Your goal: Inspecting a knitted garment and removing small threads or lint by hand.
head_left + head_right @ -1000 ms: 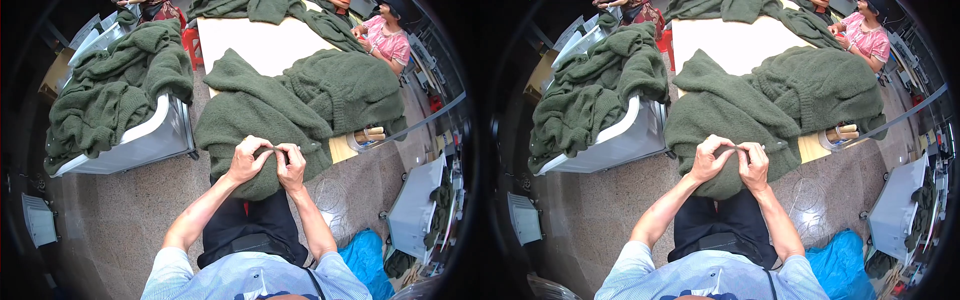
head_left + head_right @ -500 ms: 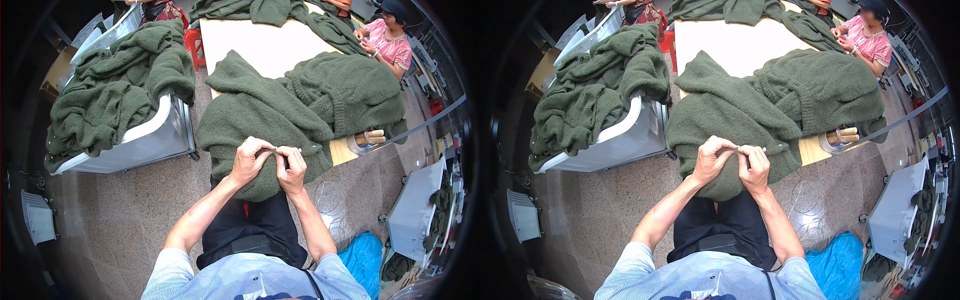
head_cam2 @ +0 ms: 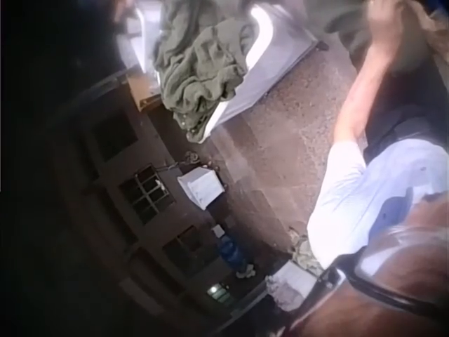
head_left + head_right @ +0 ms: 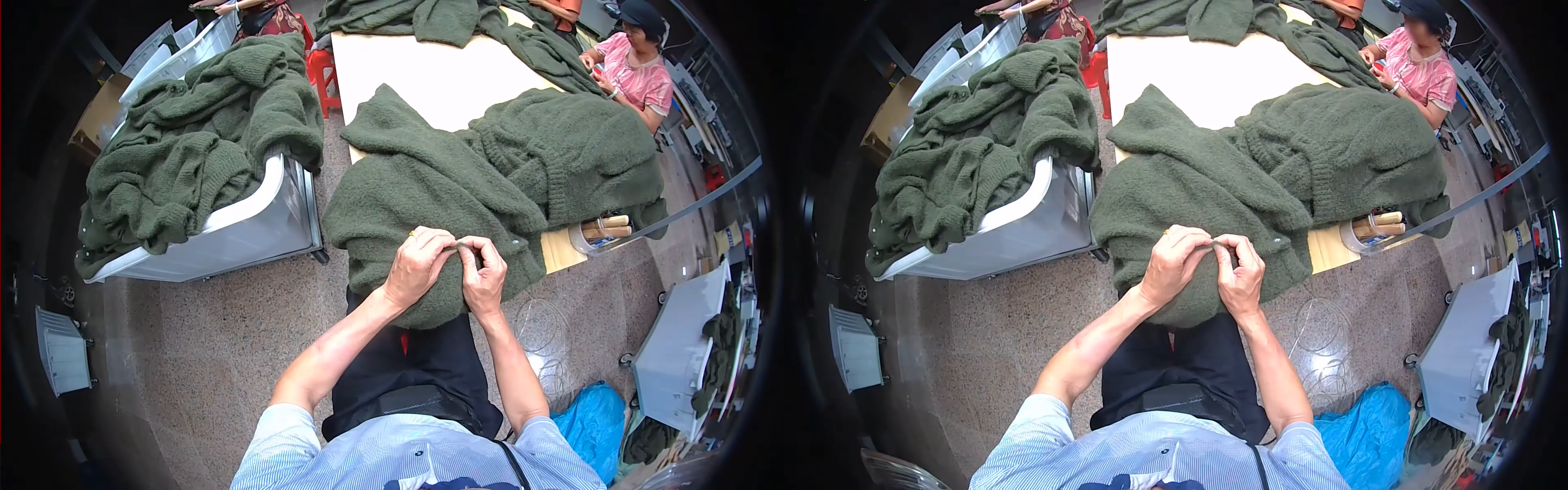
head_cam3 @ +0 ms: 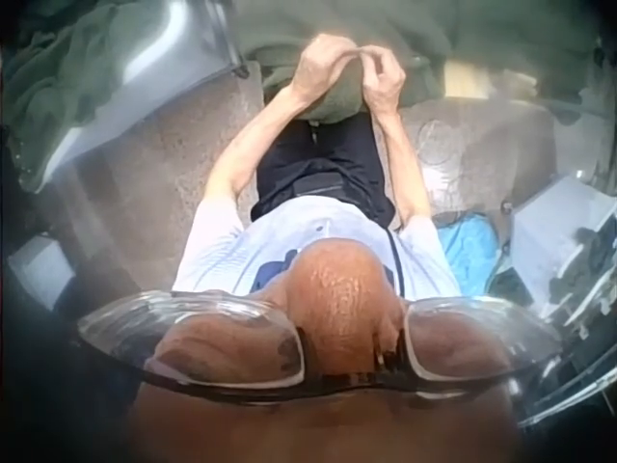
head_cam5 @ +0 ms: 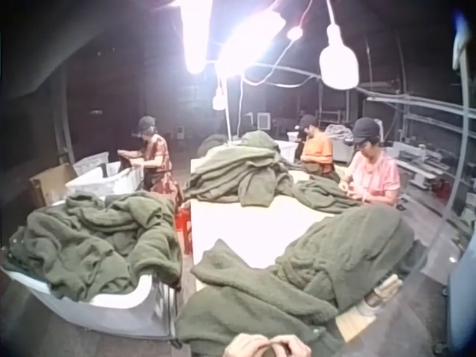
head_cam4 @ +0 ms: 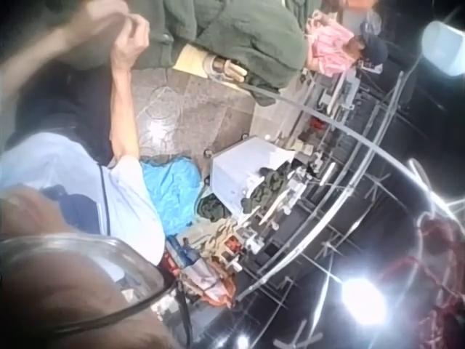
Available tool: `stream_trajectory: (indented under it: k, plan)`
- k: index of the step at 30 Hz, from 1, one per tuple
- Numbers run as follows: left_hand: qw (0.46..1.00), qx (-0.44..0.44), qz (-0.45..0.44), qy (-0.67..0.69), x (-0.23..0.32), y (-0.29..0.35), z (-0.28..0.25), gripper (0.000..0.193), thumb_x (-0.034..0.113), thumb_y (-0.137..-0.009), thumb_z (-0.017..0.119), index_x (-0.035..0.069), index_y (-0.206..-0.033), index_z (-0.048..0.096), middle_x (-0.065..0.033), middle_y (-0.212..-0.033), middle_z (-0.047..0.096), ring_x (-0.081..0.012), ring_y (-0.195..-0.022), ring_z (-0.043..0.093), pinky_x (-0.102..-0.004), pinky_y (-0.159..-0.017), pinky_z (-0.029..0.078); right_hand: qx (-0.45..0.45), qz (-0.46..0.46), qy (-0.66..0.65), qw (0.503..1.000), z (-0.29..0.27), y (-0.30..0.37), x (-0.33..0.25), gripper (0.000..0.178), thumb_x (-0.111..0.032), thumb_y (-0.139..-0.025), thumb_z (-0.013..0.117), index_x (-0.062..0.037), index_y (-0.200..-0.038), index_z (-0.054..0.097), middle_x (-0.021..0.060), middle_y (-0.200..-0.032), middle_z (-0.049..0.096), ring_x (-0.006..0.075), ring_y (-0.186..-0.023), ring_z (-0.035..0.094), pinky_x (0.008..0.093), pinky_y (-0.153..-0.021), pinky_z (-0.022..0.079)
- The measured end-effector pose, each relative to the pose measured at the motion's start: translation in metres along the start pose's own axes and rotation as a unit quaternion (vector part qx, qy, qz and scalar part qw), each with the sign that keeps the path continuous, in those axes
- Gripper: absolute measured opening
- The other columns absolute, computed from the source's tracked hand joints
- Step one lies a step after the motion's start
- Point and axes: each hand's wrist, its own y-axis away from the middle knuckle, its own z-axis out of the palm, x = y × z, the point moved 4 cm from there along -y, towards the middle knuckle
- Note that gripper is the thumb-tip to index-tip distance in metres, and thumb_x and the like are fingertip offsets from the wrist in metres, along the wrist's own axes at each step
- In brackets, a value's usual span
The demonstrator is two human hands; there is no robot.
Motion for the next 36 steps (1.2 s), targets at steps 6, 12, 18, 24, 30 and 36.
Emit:
stream_trajectory:
  k: [6, 12, 18, 24, 30, 36]
  plan:
    - [1.000, 0.001, -0.002, 0.004, 0.000, -0.002, 0.000, 0.025, 0.000, -0.087, 0.086, 0.001, -0.109, 0.075, -0.0120, -0.107, 0.078, -0.0329, -0.101, 0.075, -0.0428, -0.089, 0.059, 0.013, -0.003, -0.002, 1.000, 0.001, -0.001, 0.002, 0.007, -0.002, -0.104, 0.075, 0.0026, -0.107, 0.073, 0.0110, -0.099, 0.079, 0.0181, -0.090, 0.075, 0.0326, -0.083, 0.059]
    - [1.000, -0.010, 0.002, -0.028, 0.006, -0.005, 0.000, 0.023, 0.000, -0.087, 0.085, 0.001, -0.109, 0.076, -0.0124, -0.107, 0.079, -0.0326, -0.099, 0.075, -0.0429, -0.088, 0.059, 0.016, 0.019, -0.012, 1.000, 0.001, -0.001, 0.008, 0.008, -0.004, -0.105, 0.076, 0.0022, -0.109, 0.074, 0.0066, -0.097, 0.078, 0.0126, -0.090, 0.072, 0.0292, -0.082, 0.058]
    - [1.000, 0.002, -0.006, -0.017, 0.005, -0.001, 0.000, 0.020, 0.001, -0.090, 0.084, 0.002, -0.108, 0.077, -0.0133, -0.102, 0.079, -0.0335, -0.096, 0.075, -0.0423, -0.085, 0.059, -0.020, 0.079, -0.098, 0.992, -0.003, -0.001, 0.012, 0.006, -0.001, -0.102, 0.077, 0.0015, -0.107, 0.075, 0.0068, -0.095, 0.078, 0.0112, -0.084, 0.070, 0.0282, -0.077, 0.056]
    - [0.980, 0.005, -0.171, 0.102, -0.011, -0.003, 0.001, 0.011, 0.006, -0.098, 0.078, -0.001, -0.106, 0.075, -0.0171, -0.094, 0.076, -0.0340, -0.087, 0.075, -0.0406, -0.080, 0.059, -0.030, 0.048, -0.060, 0.997, -0.005, 0.002, 0.007, 0.029, 0.005, -0.096, 0.081, -0.0009, -0.122, 0.070, 0.0052, -0.118, 0.075, 0.0085, -0.086, 0.068, 0.0261, -0.082, 0.056]
    - [0.889, -0.085, -0.328, 0.308, -0.045, -0.016, -0.001, 0.017, 0.004, -0.102, 0.079, -0.001, -0.117, 0.074, -0.0008, -0.104, 0.077, -0.0048, -0.094, 0.068, -0.0219, -0.085, 0.054, 0.023, -0.182, 0.086, 0.979, 0.000, 0.005, 0.004, 0.041, 0.006, -0.087, 0.089, -0.0078, -0.122, 0.073, 0.0161, -0.138, 0.064, 0.0167, -0.082, 0.067, 0.0327, -0.078, 0.057]
    - [0.866, -0.109, -0.341, 0.349, -0.042, -0.012, -0.001, 0.022, -0.001, -0.100, 0.078, 0.000, -0.122, 0.073, -0.0004, -0.103, 0.075, -0.0045, -0.096, 0.068, -0.0214, -0.087, 0.055, -0.011, -0.037, 0.026, 0.999, 0.004, -0.013, -0.009, 0.042, -0.003, -0.093, 0.087, -0.0001, -0.133, 0.074, 0.0099, -0.111, 0.074, 0.0123, -0.072, 0.060, 0.0292, -0.072, 0.054]
